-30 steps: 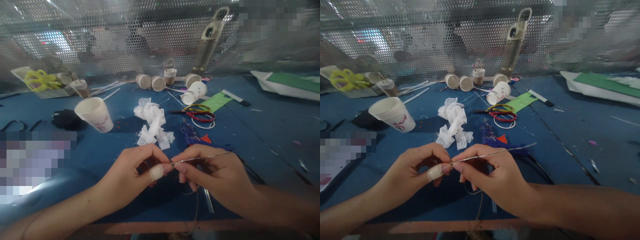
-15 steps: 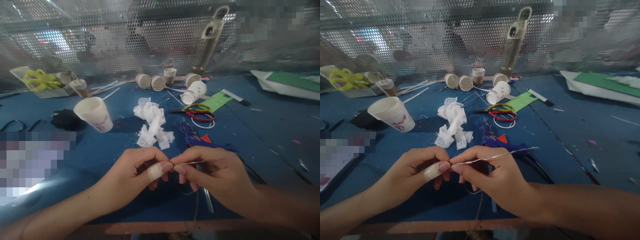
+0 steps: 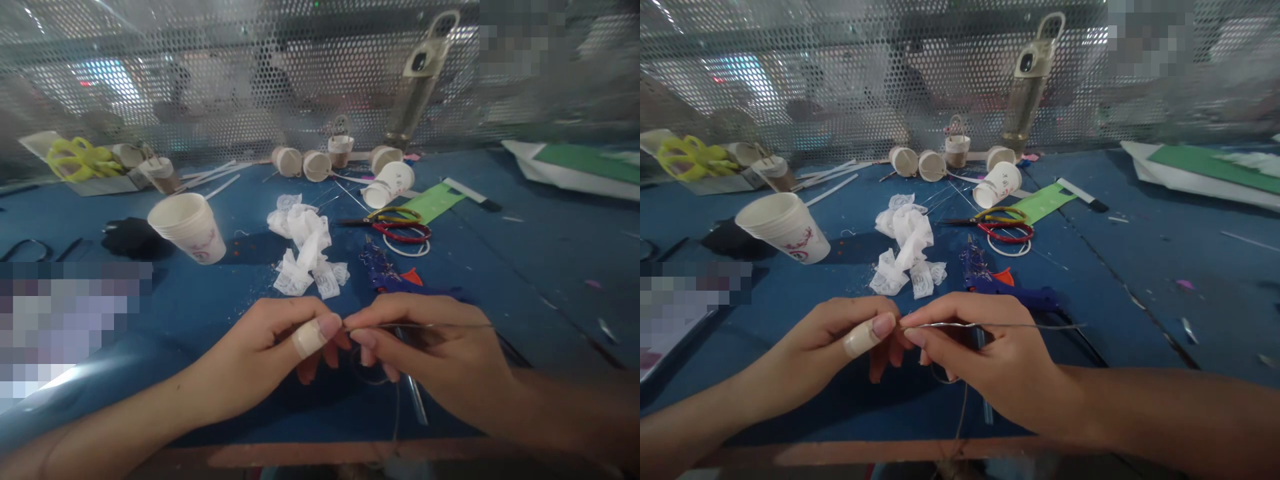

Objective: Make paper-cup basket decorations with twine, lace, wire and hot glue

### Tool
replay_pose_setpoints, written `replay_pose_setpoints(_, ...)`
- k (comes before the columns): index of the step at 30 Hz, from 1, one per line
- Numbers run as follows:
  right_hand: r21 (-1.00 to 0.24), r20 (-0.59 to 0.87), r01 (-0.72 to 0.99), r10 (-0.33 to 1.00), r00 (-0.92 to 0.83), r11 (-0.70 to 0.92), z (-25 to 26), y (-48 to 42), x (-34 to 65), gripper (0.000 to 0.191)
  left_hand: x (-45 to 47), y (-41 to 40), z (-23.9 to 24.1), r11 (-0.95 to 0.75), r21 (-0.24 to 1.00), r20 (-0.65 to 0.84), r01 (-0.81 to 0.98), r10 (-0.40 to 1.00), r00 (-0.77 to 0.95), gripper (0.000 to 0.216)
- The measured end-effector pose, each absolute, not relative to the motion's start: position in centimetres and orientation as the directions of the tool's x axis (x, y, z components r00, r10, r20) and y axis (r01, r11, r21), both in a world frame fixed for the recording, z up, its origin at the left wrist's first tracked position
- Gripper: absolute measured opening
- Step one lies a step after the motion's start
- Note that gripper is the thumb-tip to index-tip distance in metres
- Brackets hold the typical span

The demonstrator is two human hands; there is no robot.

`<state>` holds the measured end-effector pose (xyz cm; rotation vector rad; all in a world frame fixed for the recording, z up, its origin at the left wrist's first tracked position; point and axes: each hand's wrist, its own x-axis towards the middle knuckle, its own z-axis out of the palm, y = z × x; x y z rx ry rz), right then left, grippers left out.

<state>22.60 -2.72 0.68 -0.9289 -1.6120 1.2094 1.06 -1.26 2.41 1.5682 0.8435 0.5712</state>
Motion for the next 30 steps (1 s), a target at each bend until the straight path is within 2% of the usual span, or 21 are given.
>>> replay_pose_setpoints(6,-0.98,0.176,0.027,0.923,-0.341,0.197,0.69,-2.54,22.54,0.008,1.02,-1.17,2.41,0.027,0.983,-0.134,0.18,0.781,0.61,0.03)
replay_pose_setpoints(11,-0.985,0.163,0.005,0.933,-0.32,0.174,0.63,-2.64,22.6,0.008,1.08,-1.3,2.42,0.08,0.987,-0.145,0.138,0.814,0.563,0.017)
replay_pose_setpoints(17,-0.979,0.184,0.021,0.927,-0.328,0.202,0.34,-2.56,22.54,0.007,0.93,-1.39,1.95,0.059,0.994,-0.099,0.093,0.841,0.531,0.015)
replay_pose_setpoints(25,-0.972,0.216,0.024,0.932,-0.291,0.233,0.38,-2.68,22.63,0.008,1.23,-1.22,2.55,0.015,0.972,-0.148,0.235,0.815,0.56,0.02)
replay_pose_setpoints(30,-0.964,0.25,0.024,0.93,-0.268,0.266,0.46,-2.53,22.6,0.007,1.05,-1.12,2.71,0.018,0.973,-0.15,0.232,0.811,0.566,0.023)
